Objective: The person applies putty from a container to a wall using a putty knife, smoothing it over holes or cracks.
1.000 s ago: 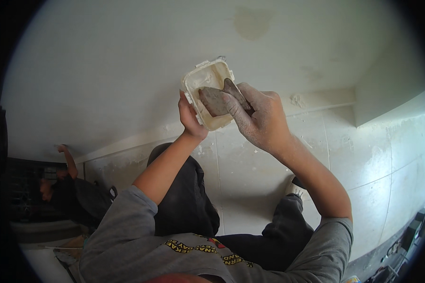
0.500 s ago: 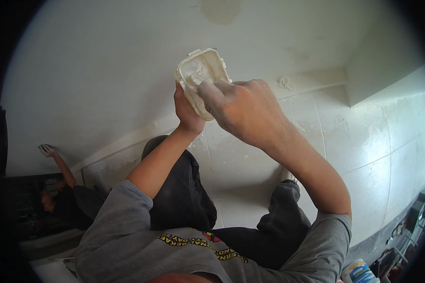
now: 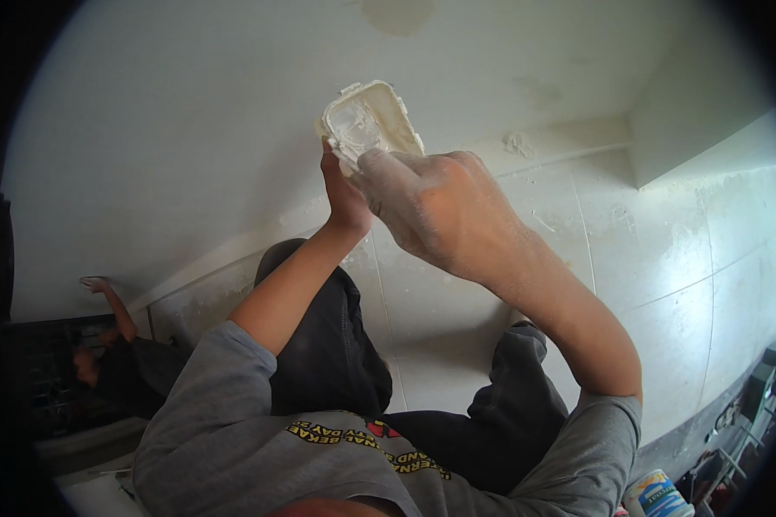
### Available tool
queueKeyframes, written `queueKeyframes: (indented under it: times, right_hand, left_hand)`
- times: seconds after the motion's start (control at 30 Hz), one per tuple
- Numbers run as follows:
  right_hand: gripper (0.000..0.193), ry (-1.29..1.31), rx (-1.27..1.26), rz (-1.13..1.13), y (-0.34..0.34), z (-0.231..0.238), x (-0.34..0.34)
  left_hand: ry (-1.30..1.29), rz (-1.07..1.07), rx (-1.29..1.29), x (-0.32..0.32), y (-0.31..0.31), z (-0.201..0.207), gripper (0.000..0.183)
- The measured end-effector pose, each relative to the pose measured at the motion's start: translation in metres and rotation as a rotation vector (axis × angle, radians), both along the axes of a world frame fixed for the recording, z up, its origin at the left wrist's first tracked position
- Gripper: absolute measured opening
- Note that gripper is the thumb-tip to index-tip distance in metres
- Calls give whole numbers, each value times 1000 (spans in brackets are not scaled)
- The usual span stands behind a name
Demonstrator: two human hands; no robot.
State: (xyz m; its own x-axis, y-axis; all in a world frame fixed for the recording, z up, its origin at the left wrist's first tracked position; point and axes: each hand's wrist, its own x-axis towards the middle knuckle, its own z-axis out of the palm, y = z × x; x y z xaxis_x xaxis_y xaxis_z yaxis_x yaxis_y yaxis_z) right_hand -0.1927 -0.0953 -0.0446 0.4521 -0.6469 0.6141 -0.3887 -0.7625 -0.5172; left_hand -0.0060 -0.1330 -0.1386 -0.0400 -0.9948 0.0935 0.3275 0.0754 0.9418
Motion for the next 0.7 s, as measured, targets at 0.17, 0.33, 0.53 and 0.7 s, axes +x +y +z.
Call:
queueKeyframes:
  times: [0.17, 0.33, 0.53, 0.7]
  right_hand:
    - [14, -224, 95, 1, 1, 0, -5]
    - [18, -305, 224, -102, 1, 2, -18]
    - [21, -264, 191, -296, -16, 12, -39]
    - [23, -340, 250, -269, -20, -7, -38]
  left_hand:
    - [-26, 22, 12, -1, 0, 1, 74]
    - [-46, 4, -13, 2, -4, -3, 64]
    - [-74, 53, 9, 8, -12, -10, 64]
    - [75, 146, -41, -2, -6, -3, 59]
